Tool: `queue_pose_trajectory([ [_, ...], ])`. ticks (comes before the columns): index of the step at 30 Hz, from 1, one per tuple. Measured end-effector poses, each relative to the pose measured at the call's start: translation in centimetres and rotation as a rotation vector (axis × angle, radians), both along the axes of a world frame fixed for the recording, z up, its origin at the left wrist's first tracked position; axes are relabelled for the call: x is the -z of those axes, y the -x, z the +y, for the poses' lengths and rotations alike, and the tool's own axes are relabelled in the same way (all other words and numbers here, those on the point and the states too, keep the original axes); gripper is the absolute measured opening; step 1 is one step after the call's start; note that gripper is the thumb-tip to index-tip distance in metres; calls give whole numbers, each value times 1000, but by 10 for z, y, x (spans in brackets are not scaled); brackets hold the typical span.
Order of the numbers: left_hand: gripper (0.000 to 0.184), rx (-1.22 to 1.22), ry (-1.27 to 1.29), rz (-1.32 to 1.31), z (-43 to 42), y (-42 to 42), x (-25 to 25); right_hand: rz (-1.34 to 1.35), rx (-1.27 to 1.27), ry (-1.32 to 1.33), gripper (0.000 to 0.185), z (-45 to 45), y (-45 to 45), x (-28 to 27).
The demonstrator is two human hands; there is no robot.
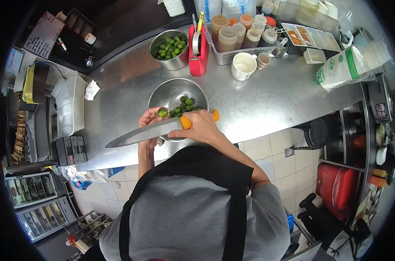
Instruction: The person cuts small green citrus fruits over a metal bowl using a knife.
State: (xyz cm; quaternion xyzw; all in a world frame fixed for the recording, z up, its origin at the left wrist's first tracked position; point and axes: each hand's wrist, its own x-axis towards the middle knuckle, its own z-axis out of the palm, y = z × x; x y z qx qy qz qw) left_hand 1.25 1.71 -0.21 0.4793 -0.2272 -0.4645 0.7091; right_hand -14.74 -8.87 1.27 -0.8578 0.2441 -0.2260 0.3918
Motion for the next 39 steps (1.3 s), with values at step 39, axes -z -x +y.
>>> queue_pose_trajectory([
  [39,13,-34,27,208,9,14,12,-58,6,155,58,-30,5,15],
])
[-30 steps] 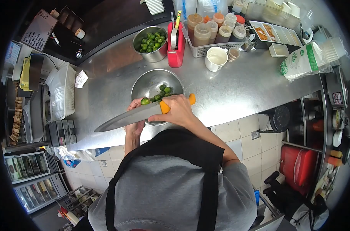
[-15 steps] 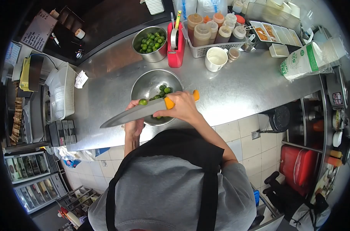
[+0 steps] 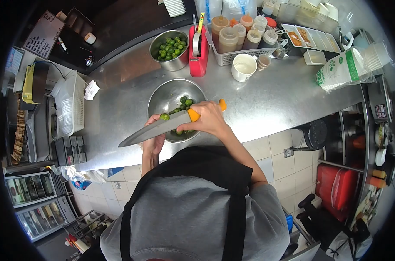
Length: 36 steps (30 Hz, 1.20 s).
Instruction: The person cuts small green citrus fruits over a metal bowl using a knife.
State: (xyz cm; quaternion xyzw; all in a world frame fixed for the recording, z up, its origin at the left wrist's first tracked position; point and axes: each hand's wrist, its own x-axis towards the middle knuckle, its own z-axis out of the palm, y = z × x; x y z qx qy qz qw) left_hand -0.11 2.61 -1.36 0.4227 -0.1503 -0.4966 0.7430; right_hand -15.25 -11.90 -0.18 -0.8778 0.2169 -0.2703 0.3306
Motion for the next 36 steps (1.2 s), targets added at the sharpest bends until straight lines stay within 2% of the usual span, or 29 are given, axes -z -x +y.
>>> queue_pose_trajectory([
  [4,13,8,28,19,5,-5,4,-32,23,0,62,-5,4,6],
  [7,13,27,21,43,6,-7,6,81,4,-28,55,-5,8,3],
  [10,13,10,-1,105,8,-6,4,73,19,-10,61,-6,8,5],
  [16,11,71,39,64,10,-13,-6,79,53,1,63,-4,10,-1],
  [22,22,94,16,21,1,-1,5,-10,-56,30,58,7,3,-14],
  [25,25,112,17,161,4,-2,0,103,14,-33,58,0,7,-5],
  [28,21,148,38,232,6,-3,-2,169,18,-63,58,-1,11,-6],
  [31,20,219,-35,139,-2,-13,-7,246,42,-153,58,3,15,-6],
  [34,22,137,-213,-212,-26,-35,5,279,82,-315,68,9,17,-5],
  [36,24,142,-245,-336,-50,-51,1,256,70,-525,68,10,17,3],
])
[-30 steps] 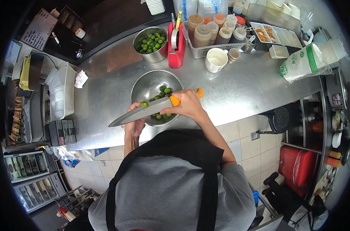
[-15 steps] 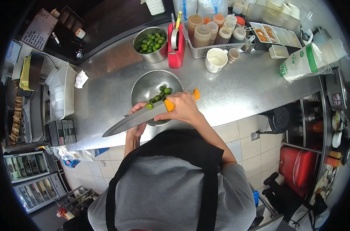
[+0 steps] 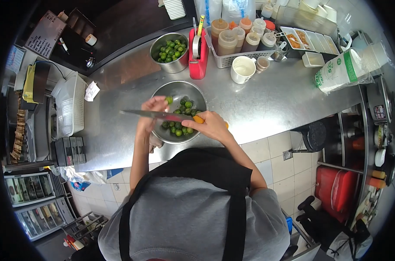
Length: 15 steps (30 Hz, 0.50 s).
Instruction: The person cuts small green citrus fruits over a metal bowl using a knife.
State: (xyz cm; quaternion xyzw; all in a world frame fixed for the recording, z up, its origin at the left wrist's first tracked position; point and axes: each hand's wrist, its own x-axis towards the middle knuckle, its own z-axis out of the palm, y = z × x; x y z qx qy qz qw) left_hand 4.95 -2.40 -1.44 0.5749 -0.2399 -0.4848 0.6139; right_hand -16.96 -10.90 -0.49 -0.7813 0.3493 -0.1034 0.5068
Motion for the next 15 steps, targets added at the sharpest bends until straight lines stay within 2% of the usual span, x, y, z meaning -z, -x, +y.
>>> queue_pose_trajectory([
  [1,23,-15,24,-83,-15,-9,-2,-15,9,-104,68,0,0,3],
  [6,36,-262,275,-48,-86,-32,-21,-101,48,-133,68,-2,2,1],
  [9,38,-274,219,-277,-86,-25,-14,-161,91,-173,67,-4,3,6],
  [12,31,26,50,-943,-69,-23,4,-198,136,-249,66,-8,6,7],
  [13,24,146,70,-1062,-66,-25,15,-205,145,-272,66,-8,6,6],
  [15,23,228,60,-1283,-58,-20,36,-178,142,-240,66,-8,7,5],
])
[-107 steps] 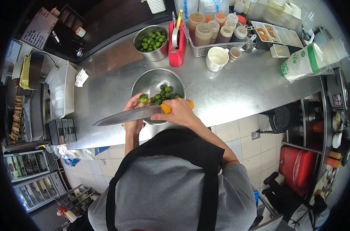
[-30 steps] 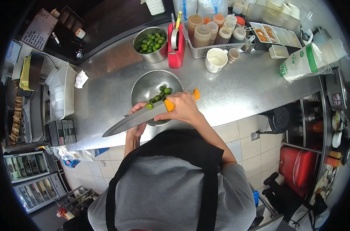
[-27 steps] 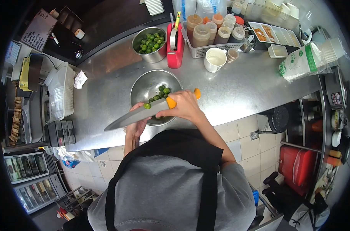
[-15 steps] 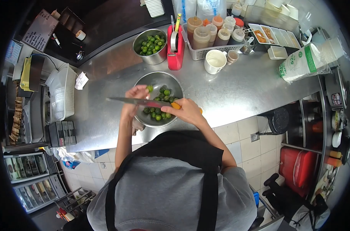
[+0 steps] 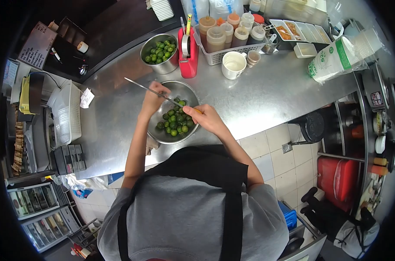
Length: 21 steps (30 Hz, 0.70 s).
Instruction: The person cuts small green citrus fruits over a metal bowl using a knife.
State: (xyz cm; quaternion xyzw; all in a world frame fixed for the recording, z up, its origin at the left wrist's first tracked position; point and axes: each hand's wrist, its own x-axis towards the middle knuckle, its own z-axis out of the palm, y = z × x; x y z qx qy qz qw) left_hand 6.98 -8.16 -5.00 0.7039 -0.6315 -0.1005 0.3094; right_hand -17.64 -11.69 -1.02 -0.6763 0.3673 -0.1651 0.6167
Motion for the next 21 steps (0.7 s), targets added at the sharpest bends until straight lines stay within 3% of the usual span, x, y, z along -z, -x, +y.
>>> queue_pose_trajectory([
  [2,24,25,-63,-160,5,8,12,13,-11,27,66,0,-1,-1],
  [5,25,77,-217,-103,4,15,18,18,-25,44,66,3,-1,-1],
  [9,27,71,-104,-148,5,15,20,11,-38,38,66,2,-2,2],
  [12,27,-42,-116,441,10,4,30,-1,-4,32,65,0,-2,4],
  [16,25,-142,-189,1362,42,25,-36,4,81,89,64,-2,-2,3],
  [21,36,-116,-128,1618,74,46,-39,115,35,378,63,11,-9,-12],
])
